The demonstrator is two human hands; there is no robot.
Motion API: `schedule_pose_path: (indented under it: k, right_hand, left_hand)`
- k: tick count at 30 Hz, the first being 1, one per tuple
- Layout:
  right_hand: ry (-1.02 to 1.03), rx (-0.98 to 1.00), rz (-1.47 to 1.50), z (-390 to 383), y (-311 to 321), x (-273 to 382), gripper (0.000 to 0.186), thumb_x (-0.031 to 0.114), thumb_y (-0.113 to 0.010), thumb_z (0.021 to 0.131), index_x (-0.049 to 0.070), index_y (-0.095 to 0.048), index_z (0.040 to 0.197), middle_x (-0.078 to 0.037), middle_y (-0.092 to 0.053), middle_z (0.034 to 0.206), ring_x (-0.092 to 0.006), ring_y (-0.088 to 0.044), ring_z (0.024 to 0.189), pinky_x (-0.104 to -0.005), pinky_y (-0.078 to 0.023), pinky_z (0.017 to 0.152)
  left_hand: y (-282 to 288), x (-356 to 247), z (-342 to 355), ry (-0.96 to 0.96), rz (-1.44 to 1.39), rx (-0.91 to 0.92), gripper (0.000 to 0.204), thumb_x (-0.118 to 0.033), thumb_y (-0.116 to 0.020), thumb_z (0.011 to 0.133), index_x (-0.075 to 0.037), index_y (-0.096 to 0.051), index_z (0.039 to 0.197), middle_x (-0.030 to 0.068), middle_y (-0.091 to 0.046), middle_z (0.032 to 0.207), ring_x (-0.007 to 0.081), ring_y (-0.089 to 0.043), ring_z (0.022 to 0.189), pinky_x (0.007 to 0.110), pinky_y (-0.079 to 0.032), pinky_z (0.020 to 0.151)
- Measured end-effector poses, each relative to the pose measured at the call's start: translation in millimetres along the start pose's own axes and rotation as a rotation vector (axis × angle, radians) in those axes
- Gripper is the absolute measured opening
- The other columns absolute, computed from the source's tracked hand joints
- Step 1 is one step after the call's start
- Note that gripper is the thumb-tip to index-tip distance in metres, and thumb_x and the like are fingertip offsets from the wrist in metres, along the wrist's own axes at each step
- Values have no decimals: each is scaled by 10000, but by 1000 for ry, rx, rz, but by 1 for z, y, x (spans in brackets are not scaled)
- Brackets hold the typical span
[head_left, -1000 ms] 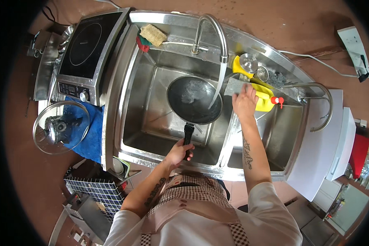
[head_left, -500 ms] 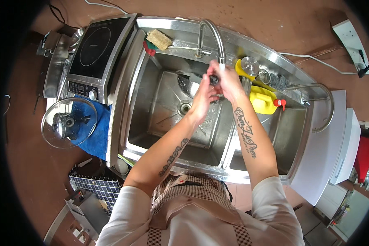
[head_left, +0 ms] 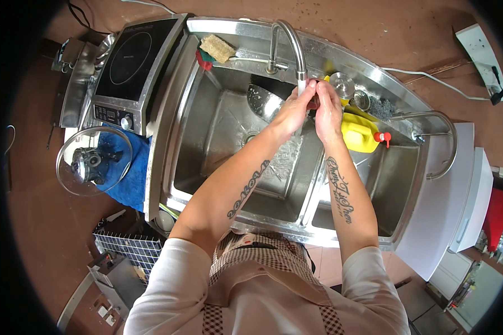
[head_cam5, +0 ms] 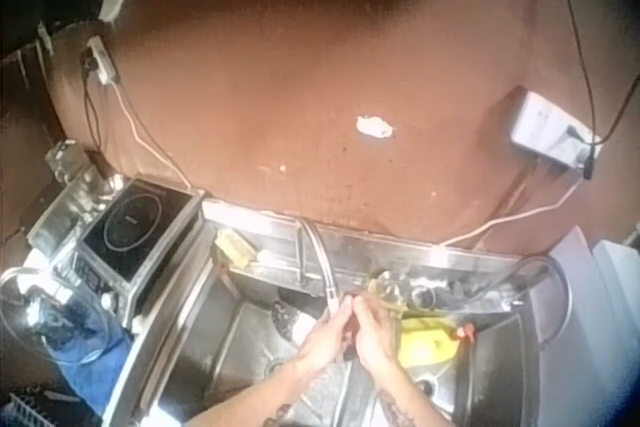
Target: Cleaning and then repairing the handle of a pan using a power drill.
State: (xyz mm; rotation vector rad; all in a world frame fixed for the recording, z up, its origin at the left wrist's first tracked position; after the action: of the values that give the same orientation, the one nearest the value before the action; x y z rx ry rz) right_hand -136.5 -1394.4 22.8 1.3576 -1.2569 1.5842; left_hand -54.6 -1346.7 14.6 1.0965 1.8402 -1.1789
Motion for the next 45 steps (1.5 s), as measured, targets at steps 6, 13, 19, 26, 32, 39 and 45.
schedule_pose_path:
  k: [6, 13, 19, 26, 32, 39, 45]
  right_hand:
    - [12, 32, -300, -6, -10, 0, 235, 236, -636, 932, 15, -671, 1006, -34, -688, 896, -115, -610, 820, -285, -490, 781]
    - [6, 145, -313, -29, -17, -3, 189, 114, -601, 915, -37, -678, 832, -119, -733, 918, -173, -666, 837, -302, -489, 881]
    - [138, -341, 179, -55, 15, 5, 280, 91, -569, 896, 34, -500, 631, -22, -448, 565, -135, -424, 540, -433, -526, 836]
    - [65, -644, 379, -96, 86, 29, 328, 130, -562, 860, 150, -345, 615, 42, -262, 575, -113, -260, 546, -328, -406, 699]
    - [63, -693, 545, -133, 130, 47, 313, 155, -566, 855, 162, -342, 637, 44, -297, 592, -112, -289, 561, -306, -382, 683]
    - [92, -762, 678, -169, 160, 61, 357, 152, -572, 850, 164, -294, 626, 32, -264, 577, -118, -273, 536, -308, -392, 662]
    - [136, -579, 660, -148, 118, 78, 346, 167, -550, 853, 159, -308, 607, 23, -282, 562, -126, -287, 548, -312, -389, 671]
  left_hand:
    - [18, 10, 3, -77, 34, 66, 613, -551, -312, 1017, -91, -460, 1394, 85, -603, 1222, 171, -557, 1101, 328, -420, 942]
    - [21, 27, -52, -269, 351, 2, 566, -385, -397, 1030, 26, -380, 1420, 185, -491, 1389, 260, -494, 1253, 343, -376, 1059]
    - [53, 59, -89, -412, 536, -122, 506, -279, -585, 951, -46, -443, 1377, 181, -506, 1338, 326, -483, 1271, 382, -366, 1081]
    - [51, 107, -97, -401, 1086, -89, 629, -389, -507, 978, -47, -325, 1474, 244, -243, 1536, 420, -220, 1432, 471, -216, 1175]
    - [25, 85, -83, -488, 1095, -49, 636, -384, -500, 985, -84, -289, 1504, 176, -182, 1581, 394, -160, 1459, 462, -192, 1182]
    - [106, 133, -63, -132, 614, -370, 721, -552, -398, 983, -119, -228, 1534, 204, -163, 1588, 348, -130, 1477, 409, -145, 1196]
    - [128, 177, -69, 455, -130, -351, 815, -635, -312, 977, -40, -215, 1525, 150, -226, 1583, 273, -208, 1459, 356, -187, 1171]
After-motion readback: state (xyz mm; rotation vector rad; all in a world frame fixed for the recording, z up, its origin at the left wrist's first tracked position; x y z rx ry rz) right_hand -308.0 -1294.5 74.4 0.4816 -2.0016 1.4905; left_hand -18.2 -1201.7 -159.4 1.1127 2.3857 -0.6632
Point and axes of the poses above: each hand's wrist, its own z-axis towards the middle knuckle, its own y-axis out of the back of the hand, x = y × z, the point moved 7 cm from there along z, towards the middle knuckle
